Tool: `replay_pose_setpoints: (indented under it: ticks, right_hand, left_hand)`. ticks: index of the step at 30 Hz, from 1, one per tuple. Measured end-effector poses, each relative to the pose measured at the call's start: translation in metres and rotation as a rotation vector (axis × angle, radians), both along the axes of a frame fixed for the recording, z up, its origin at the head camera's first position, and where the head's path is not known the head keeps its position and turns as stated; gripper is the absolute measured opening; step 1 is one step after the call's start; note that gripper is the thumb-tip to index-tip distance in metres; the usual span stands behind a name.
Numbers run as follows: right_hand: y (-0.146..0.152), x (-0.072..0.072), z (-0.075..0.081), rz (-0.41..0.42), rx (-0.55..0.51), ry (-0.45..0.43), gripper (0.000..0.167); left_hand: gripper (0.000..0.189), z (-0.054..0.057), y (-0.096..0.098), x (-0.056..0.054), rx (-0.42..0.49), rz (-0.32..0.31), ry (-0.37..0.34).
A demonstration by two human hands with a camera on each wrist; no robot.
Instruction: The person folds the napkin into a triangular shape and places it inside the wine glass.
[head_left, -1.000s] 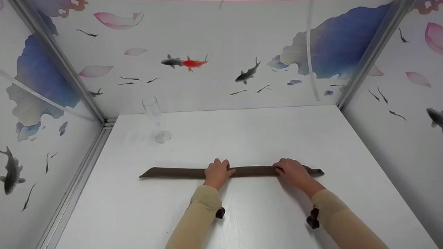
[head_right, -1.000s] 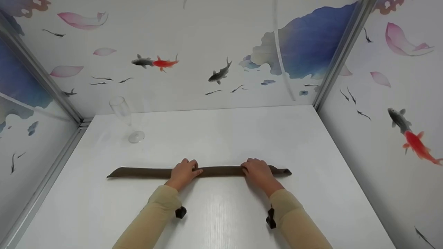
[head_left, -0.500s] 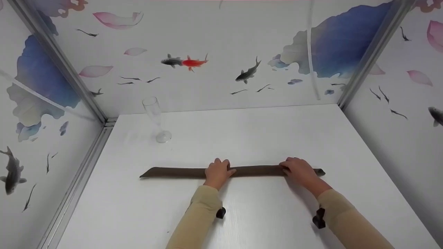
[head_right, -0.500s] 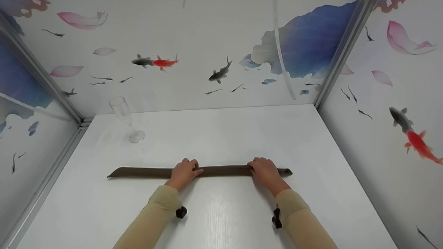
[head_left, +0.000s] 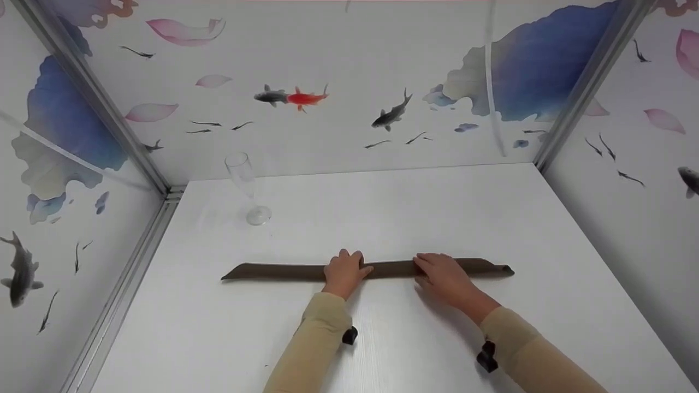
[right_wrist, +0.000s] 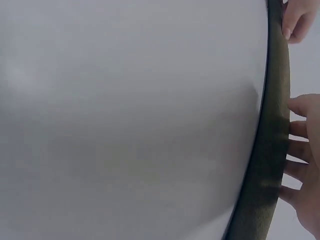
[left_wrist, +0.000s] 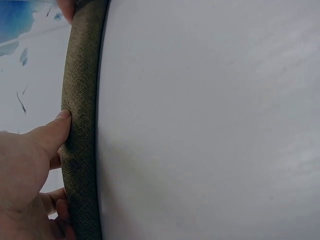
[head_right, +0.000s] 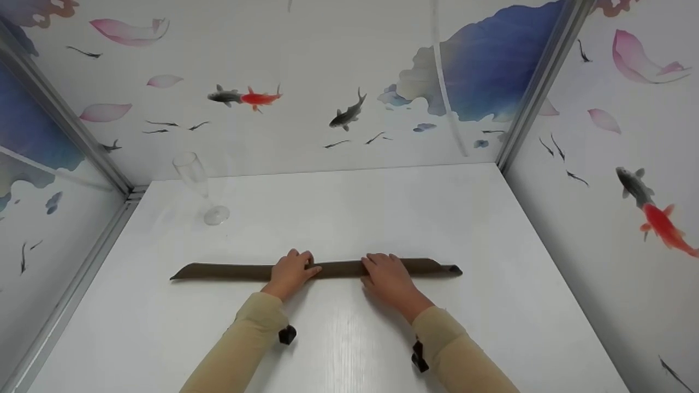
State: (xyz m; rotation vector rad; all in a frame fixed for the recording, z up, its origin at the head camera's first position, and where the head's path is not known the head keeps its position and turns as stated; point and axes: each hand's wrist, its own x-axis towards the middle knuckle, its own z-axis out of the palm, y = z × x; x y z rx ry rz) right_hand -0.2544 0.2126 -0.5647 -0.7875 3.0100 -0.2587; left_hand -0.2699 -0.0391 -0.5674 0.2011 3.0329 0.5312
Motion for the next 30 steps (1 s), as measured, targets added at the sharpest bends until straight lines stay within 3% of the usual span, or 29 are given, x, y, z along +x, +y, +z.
replay_pose_setpoints:
  ticks: [11, 19, 30]
  right_hand:
    - [-0.037, 0.009, -0.003, 0.129, 0.088, -0.011, 0.074]
    - [-0.039, 0.015, -0.007, 0.166, 0.117, -0.032, 0.087]
    - [-0.03, 0.015, -0.01, 0.195, 0.121, -0.062, 0.091]
  left_hand:
    - [0.034, 0.0, 0.001, -0.001, -0.017, 0.009, -0.011]
    - [0.034, 0.001, -0.001, -0.003, -0.007, 0.005, -0.028]
    - [0.034, 0.0, -0.001, -0.004, 0.019, 0.007, -0.034]
